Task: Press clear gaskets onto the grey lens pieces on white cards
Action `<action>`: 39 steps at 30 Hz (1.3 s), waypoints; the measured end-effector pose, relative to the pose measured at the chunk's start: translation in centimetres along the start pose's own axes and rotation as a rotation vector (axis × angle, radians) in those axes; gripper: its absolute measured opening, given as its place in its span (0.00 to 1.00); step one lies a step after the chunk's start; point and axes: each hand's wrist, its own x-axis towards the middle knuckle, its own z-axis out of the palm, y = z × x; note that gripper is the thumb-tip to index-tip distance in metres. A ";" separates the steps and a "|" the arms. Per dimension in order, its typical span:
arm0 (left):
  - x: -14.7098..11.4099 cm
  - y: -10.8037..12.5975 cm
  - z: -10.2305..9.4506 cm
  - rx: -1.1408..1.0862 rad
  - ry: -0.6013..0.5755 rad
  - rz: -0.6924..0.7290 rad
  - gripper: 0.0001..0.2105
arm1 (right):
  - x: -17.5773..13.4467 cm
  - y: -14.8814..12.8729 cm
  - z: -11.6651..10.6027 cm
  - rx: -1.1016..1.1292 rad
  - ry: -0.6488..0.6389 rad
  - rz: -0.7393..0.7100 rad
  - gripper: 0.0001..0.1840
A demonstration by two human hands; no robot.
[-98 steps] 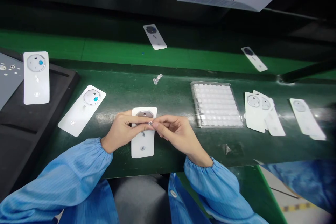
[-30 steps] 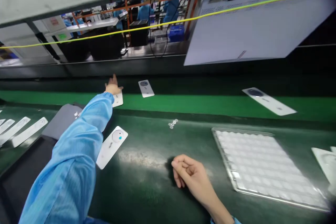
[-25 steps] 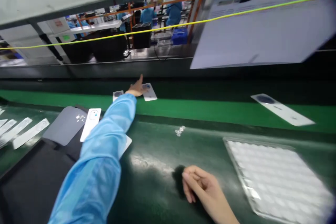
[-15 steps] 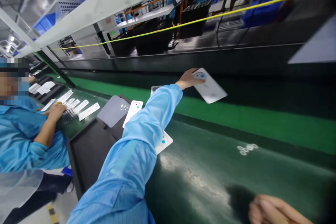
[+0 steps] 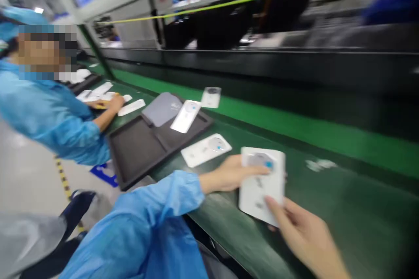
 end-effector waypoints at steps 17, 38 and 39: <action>-0.3 -0.1 -0.5 -0.017 0.162 -0.002 0.16 | 1.3 1.1 1.1 0.067 -0.158 -0.019 0.21; 0.1 -1.1 -1.0 0.522 0.017 0.220 0.08 | 2.6 -1.1 0.6 -0.597 0.477 -0.437 0.13; 0.1 -1.2 -1.1 0.537 0.008 0.221 0.08 | 2.7 -1.0 0.6 -0.598 0.474 -0.424 0.12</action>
